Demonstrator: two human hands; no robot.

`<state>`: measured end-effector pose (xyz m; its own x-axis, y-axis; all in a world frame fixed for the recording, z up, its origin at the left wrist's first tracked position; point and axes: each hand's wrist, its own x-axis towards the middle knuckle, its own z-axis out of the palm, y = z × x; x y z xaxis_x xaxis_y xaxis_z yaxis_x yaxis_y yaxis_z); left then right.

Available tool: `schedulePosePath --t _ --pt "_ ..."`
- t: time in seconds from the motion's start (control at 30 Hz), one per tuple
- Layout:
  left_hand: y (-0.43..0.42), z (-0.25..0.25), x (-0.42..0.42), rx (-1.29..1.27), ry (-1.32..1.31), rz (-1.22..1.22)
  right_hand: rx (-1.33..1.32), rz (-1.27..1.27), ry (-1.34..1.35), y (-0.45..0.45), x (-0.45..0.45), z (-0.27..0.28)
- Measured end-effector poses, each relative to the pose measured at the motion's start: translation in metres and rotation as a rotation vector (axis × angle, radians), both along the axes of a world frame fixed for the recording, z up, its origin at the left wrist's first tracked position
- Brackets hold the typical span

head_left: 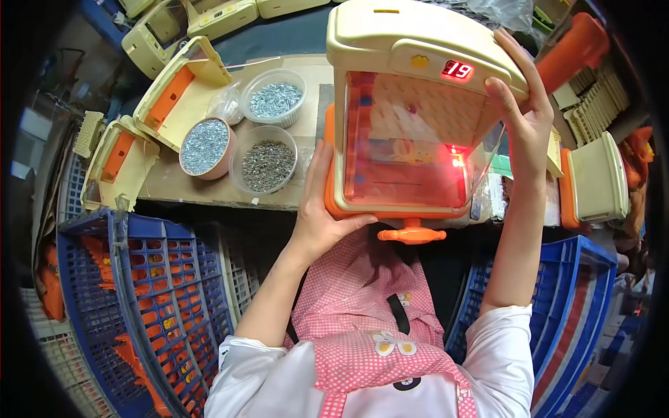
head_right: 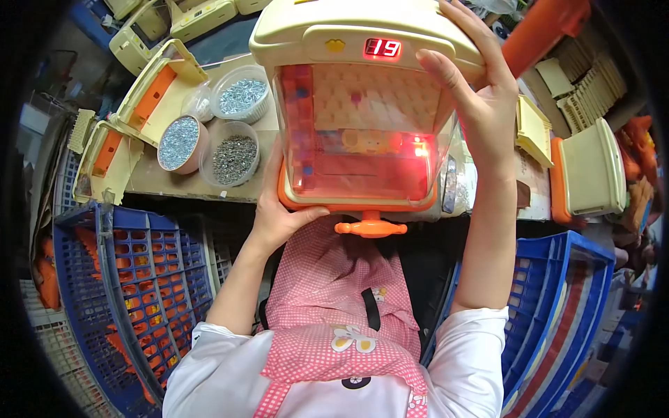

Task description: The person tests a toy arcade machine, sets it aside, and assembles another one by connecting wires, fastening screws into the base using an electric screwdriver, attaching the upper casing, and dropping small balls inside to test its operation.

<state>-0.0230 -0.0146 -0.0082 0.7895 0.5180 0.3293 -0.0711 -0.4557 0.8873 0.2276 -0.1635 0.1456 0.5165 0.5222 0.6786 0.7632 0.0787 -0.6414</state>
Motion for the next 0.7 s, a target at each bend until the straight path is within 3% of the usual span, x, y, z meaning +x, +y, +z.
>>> schedulePosePath --t 0.7 --pt "-0.0002 -0.0002 -0.0006 -0.048 0.007 -0.011 0.039 0.041 0.019 0.0014 0.0000 -0.0017"
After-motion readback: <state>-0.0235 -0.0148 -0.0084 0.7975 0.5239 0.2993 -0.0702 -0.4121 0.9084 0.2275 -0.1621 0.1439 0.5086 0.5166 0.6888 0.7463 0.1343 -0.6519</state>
